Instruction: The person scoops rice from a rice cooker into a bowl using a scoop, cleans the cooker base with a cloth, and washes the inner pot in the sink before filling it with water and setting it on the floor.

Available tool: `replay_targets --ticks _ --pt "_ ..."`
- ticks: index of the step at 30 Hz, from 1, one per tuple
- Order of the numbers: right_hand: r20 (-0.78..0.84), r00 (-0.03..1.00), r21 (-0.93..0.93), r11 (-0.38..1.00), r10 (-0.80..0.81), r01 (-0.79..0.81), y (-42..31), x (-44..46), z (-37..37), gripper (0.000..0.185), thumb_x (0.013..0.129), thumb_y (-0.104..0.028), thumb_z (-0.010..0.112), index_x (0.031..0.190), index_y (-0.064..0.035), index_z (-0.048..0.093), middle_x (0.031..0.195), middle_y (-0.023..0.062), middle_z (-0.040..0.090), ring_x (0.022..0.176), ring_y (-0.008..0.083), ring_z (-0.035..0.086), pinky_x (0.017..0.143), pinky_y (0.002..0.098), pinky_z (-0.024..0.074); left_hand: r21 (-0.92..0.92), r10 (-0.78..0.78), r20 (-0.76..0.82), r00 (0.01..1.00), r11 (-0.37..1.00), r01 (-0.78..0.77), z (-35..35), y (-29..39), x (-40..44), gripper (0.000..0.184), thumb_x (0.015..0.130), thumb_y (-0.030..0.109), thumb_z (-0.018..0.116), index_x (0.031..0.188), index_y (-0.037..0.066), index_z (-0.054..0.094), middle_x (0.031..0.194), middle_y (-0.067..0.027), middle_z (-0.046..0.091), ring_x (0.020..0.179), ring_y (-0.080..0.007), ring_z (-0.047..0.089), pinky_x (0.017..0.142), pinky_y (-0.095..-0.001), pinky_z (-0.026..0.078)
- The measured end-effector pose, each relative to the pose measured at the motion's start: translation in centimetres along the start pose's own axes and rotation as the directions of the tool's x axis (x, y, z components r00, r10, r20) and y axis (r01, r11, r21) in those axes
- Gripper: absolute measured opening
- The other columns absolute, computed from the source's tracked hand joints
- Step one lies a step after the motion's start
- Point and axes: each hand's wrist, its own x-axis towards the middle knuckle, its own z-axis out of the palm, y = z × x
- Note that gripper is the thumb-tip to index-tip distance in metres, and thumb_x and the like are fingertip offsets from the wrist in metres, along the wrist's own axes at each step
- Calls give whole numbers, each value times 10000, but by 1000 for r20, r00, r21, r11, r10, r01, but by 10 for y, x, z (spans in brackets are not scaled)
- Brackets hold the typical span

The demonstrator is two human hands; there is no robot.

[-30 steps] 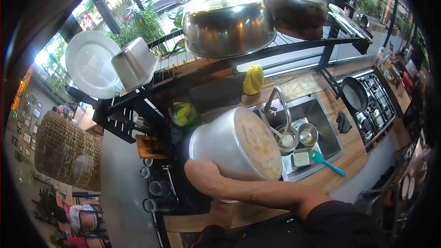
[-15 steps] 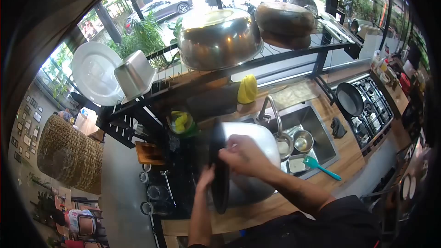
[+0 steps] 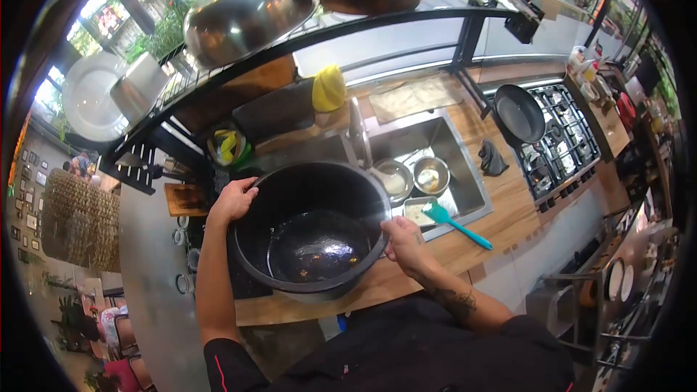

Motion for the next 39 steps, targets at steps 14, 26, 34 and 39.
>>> replay_targets --ticks 14,26,34,39 --pt "-184 920 -347 898 -347 270 -22 54 -67 245 999 -245 662 863 -41 661 704 -46 580 638 54 508 570 284 403 -233 0 -223 975 971 -53 3 97 -13 413 1048 199 668 1380 -47 653 1143 -96 762 1011 -147 683 926 -310 526" --pt "133 910 -967 152 -393 207 -73 78 -76 371 964 -232 656 1138 95 642 895 206 740 864 371 732 795 461 557 -399 43 -502 864 875 -275 23 137 -32 369 947 169 688 1246 -43 731 1044 -221 783 947 -280 768 900 -371 560" --pt "747 622 -417 -563 235 713 -61 156 -29 656 912 -163 649 1542 -33 521 1609 231 434 1506 344 418 1199 616 358 -125 185 -459 869 955 -269 -14 215 -50 396 958 187 715 1283 -39 709 1174 -235 772 1119 -265 747 981 -367 545" --pt "862 499 -367 -564 94 740 0 261 -5 674 946 -327 627 1542 -33 511 1563 182 490 1523 334 410 1286 622 221 -115 257 -377 890 940 -321 -3 245 -47 369 964 124 715 1286 -55 694 1105 -236 782 1043 -218 756 928 -347 554"
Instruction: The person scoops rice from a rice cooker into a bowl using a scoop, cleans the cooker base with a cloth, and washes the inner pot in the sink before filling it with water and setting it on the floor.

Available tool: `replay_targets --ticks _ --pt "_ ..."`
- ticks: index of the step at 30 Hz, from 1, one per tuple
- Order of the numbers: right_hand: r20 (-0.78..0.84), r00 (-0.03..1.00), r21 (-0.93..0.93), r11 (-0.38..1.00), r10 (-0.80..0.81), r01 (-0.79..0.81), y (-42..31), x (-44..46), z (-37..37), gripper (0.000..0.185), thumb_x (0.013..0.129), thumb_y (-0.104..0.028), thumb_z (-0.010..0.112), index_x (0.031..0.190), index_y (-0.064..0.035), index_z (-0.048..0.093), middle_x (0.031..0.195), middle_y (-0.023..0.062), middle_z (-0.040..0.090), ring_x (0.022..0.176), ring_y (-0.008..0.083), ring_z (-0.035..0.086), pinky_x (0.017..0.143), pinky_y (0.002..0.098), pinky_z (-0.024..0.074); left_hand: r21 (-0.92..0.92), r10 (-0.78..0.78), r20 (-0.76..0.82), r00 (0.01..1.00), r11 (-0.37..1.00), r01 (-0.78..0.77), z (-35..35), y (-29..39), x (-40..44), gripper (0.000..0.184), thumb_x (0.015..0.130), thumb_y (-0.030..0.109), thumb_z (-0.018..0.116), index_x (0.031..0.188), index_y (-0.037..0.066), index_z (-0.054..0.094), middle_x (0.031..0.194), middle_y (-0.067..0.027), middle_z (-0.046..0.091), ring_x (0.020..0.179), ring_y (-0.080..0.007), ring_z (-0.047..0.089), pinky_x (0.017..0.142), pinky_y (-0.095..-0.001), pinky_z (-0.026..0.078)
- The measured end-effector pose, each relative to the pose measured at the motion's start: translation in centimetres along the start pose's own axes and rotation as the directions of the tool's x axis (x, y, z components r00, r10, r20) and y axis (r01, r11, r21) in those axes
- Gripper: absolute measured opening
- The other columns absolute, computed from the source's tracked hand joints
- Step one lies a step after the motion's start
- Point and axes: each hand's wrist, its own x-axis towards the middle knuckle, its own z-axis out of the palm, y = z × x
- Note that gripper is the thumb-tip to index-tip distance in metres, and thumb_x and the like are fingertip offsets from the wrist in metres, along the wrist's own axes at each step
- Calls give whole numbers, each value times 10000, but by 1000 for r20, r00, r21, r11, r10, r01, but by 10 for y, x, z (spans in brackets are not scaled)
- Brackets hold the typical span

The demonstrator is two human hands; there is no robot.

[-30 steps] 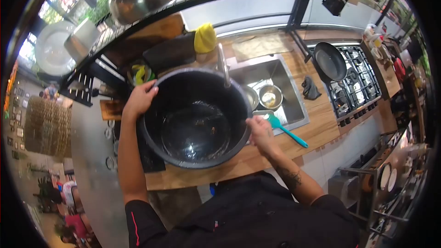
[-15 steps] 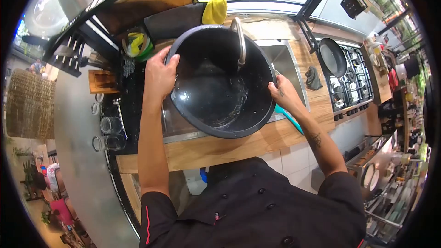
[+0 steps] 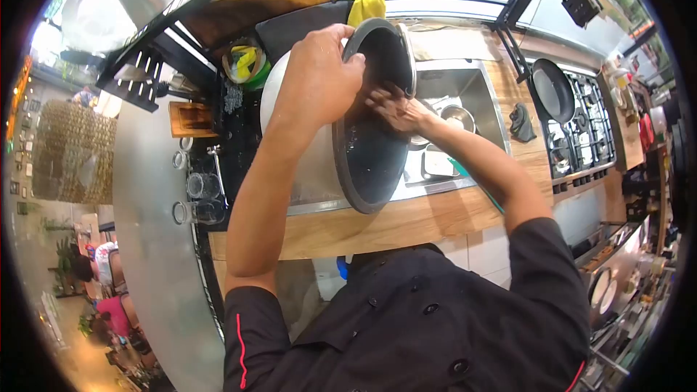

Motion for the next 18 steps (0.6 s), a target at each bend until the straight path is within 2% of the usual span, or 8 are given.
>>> replay_targets --ticks 4,5,6,7,8,11,17,18 --pt "163 942 -13 955 293 -295 -63 20 -19 740 979 -423 605 1574 -11 445 1673 196 373 1600 332 290 1306 612 152 113 -13 -73 997 993 21 24 1 -5 395 929 164 737 1266 -40 708 879 -204 747 783 -200 724 761 -353 548" --pt "-104 953 39 959 284 -281 -71 21 31 671 995 -469 543 1523 -55 556 1670 160 422 1603 323 293 1287 647 144 108 -11 -132 991 994 25 28 -1 -3 399 920 172 741 1259 -36 712 843 -198 727 739 -194 705 730 -350 539" --pt "-45 950 131 945 308 -300 -94 19 16 712 982 -474 580 1527 -17 539 1659 218 410 1599 370 284 1272 671 170 138 -21 -145 989 990 41 28 -1 -2 360 932 139 729 1237 -53 715 838 -157 744 728 -168 698 711 -331 539" --pt "-239 933 187 955 270 -229 -114 16 47 730 962 -496 625 1447 47 570 1586 293 458 1544 436 355 1226 635 300 141 -19 -128 992 989 37 30 -4 0 360 932 139 729 1237 -53 715 838 -157 744 728 -168 698 711 -331 539" --pt "60 975 404 887 216 -221 -128 10 7 754 932 -545 654 1345 83 594 1489 332 519 1453 496 446 1162 575 399 67 -69 -140 988 995 79 32 -8 1 353 940 119 720 1237 -73 709 876 -149 762 758 -160 707 726 -328 544" --pt "245 967 806 539 71 -244 -153 -13 -4 793 937 -606 649 1314 88 589 1436 333 546 1392 479 513 1150 557 416 -68 -171 -127 977 984 164 33 -9 1 368 959 72 699 1265 -130 678 1024 -148 792 893 -144 729 807 -301 555" --pt "148 972 264 954 -185 142 -72 -57 -56 710 980 -548 620 1508 -77 558 1569 229 506 1503 370 429 1244 595 318 -80 -193 -16 981 978 192 26 16 -6 409 972 63 694 1327 -135 648 1116 -164 780 992 -135 722 893 -262 538" --pt "-58 980 234 952 -190 199 -38 -43 -16 656 1001 -484 579 1501 -60 574 1641 216 421 1549 358 372 1271 608 255 -142 -148 -1 989 979 146 30 8 -4 371 964 69 698 1281 -122 671 982 -100 762 849 -99 674 780 -260 518"
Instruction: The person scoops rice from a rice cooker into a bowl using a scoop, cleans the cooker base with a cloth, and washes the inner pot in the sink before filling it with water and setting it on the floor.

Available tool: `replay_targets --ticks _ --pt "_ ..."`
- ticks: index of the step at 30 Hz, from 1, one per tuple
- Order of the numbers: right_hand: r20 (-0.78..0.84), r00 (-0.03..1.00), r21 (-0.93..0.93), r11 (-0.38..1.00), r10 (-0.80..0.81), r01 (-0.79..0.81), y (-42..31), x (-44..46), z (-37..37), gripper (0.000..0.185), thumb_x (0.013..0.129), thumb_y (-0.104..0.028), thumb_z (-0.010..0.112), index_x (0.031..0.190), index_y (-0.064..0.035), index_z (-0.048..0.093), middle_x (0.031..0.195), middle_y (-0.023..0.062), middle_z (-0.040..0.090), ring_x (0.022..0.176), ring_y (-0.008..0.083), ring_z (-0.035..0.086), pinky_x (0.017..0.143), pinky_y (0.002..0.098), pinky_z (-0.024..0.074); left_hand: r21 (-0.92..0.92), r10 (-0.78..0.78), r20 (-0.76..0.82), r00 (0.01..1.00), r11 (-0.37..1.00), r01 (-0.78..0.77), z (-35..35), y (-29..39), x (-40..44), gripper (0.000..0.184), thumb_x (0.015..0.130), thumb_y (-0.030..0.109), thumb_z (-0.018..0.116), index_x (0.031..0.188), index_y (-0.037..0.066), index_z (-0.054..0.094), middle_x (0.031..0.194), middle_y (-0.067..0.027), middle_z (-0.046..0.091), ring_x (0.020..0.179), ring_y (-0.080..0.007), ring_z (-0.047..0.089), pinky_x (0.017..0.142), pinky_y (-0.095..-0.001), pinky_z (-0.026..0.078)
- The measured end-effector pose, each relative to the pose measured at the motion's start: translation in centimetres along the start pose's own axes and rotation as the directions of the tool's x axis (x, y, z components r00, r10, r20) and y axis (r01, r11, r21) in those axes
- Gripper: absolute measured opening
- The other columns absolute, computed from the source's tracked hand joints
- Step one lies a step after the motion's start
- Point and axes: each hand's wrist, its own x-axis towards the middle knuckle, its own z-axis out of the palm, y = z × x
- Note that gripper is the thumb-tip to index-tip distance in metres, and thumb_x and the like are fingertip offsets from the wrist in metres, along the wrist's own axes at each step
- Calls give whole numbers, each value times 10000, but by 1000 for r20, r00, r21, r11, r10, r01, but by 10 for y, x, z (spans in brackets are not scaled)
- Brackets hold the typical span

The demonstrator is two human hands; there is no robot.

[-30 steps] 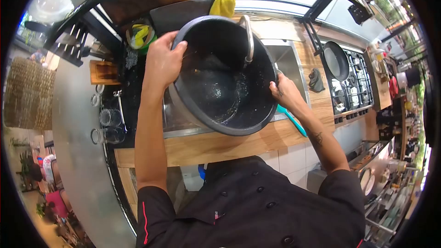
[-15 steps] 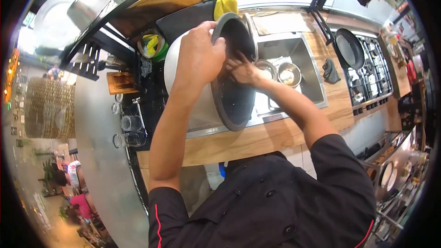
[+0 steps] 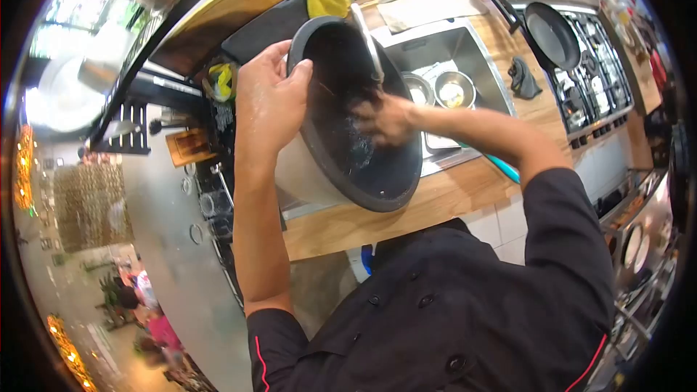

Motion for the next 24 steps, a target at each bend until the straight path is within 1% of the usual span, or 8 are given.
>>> replay_targets --ticks 4,9,12,14,16,18,23,24 --pt "-132 991 -344 937 19 -64 81 52 38 476 1037 -272 490 1395 -10 662 1712 199 338 1611 304 280 1314 592 168 -71 19 36 999 997 -17 14 12 11 340 958 85 712 1247 -95 701 759 46 627 652 -18 509 598 -230 411" --pt "-255 919 -135 931 300 -341 -19 37 74 580 1084 -317 424 1528 45 516 1745 194 267 1636 305 205 1320 565 141 -75 -60 -57 997 996 55 14 -4 30 347 962 91 721 1257 -90 697 707 80 548 616 -10 462 565 -217 360" --pt "322 814 86 841 484 -534 -120 24 -3 688 1086 -499 461 1513 33 546 1694 194 387 1581 248 345 1295 512 239 -180 -122 -91 988 978 104 18 0 36 332 967 90 725 1238 -97 687 704 76 563 592 -9 457 552 -214 358" --pt "422 867 861 185 265 -475 -129 13 -59 537 1080 -513 493 1317 -62 663 1223 78 667 1095 192 581 1043 359 444 -165 -125 -99 987 980 108 20 -1 38 336 968 89 725 1241 -102 682 707 73 569 593 -9 464 551 -216 361" --pt "348 922 873 -416 169 -253 -126 50 -85 527 1083 -572 447 1180 -123 707 1003 14 746 884 144 647 906 298 513 -106 -97 -72 993 990 89 19 -9 40 348 966 93 731 1248 -103 681 725 56 605 609 -13 492 561 -208 374" --pt "285 943 758 -642 170 -113 -124 65 -99 573 1089 -626 390 1109 -153 712 941 -11 731 835 115 634 854 287 514 -116 -115 -88 990 988 104 20 -3 35 360 961 97 738 1253 -104 681 730 50 614 613 -17 500 568 -208 381" --pt "185 934 941 -328 305 -79 -120 45 -27 660 1120 -565 376 1438 -41 619 1466 111 607 1271 236 552 1135 410 416 -80 -168 -110 980 984 159 11 -15 49 391 946 105 754 1269 -105 684 739 40 638 627 -28 525 591 -212 407" --pt "122 992 992 8 -12 -122 -104 19 -19 658 1128 -542 371 1522 -41 536 1566 144 519 1416 280 456 1206 434 354 -109 -180 -82 980 979 171 9 -15 51 398 943 108 757 1272 -105 685 745 43 638 630 -29 530 593 -214 410"
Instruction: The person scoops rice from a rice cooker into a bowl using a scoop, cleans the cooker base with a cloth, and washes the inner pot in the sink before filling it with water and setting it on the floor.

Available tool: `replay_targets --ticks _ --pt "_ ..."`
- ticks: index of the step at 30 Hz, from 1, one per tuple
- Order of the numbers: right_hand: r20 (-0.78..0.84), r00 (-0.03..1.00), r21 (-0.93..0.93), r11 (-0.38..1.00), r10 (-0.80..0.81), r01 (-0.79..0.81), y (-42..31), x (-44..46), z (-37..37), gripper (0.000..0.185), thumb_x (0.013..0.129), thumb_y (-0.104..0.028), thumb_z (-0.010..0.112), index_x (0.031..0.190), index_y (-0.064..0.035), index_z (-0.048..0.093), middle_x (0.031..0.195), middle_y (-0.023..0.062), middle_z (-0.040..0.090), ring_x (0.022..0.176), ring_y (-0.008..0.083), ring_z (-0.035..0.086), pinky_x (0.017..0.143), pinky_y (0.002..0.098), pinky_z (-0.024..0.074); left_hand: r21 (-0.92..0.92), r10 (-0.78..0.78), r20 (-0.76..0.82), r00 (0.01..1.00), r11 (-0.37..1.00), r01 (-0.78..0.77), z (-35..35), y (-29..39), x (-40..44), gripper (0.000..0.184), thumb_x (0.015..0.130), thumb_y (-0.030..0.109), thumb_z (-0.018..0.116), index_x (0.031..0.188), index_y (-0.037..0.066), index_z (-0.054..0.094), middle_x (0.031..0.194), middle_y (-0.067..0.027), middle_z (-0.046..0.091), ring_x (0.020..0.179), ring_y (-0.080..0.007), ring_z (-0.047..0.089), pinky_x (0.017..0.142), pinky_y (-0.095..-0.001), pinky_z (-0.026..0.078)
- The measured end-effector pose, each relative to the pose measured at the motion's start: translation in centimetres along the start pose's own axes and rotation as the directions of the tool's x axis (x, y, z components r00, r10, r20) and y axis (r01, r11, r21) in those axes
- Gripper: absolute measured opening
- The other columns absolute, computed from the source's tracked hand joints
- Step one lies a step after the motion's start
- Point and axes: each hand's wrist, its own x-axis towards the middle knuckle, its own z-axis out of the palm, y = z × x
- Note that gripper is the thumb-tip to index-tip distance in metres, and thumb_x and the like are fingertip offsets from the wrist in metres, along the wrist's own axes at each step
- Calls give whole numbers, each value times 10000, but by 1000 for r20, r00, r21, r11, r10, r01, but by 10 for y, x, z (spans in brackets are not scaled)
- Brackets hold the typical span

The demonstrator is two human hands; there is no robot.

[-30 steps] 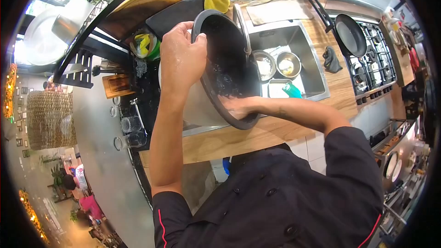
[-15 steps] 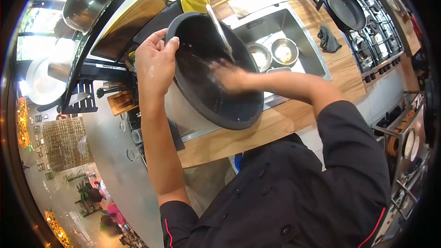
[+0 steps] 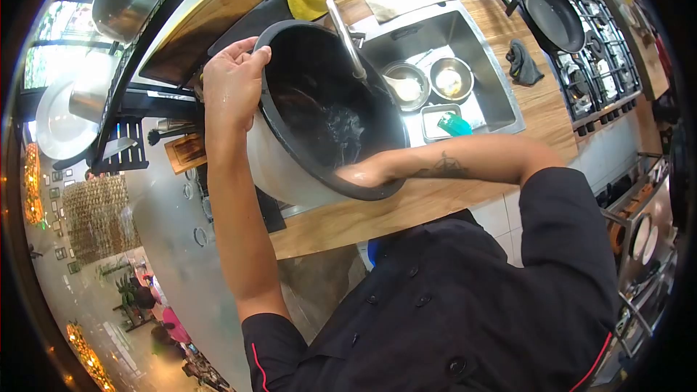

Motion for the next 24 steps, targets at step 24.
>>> replay_targets --ticks 24 --pt "121 939 11 946 320 -324 -5 27 -26 660 1058 -521 482 1434 20 511 1484 202 487 1432 299 418 1191 537 316 125 -3 31 1000 992 -1 2 -5 58 455 927 82 748 1346 -71 657 1094 -138 759 973 -157 709 884 -279 555"
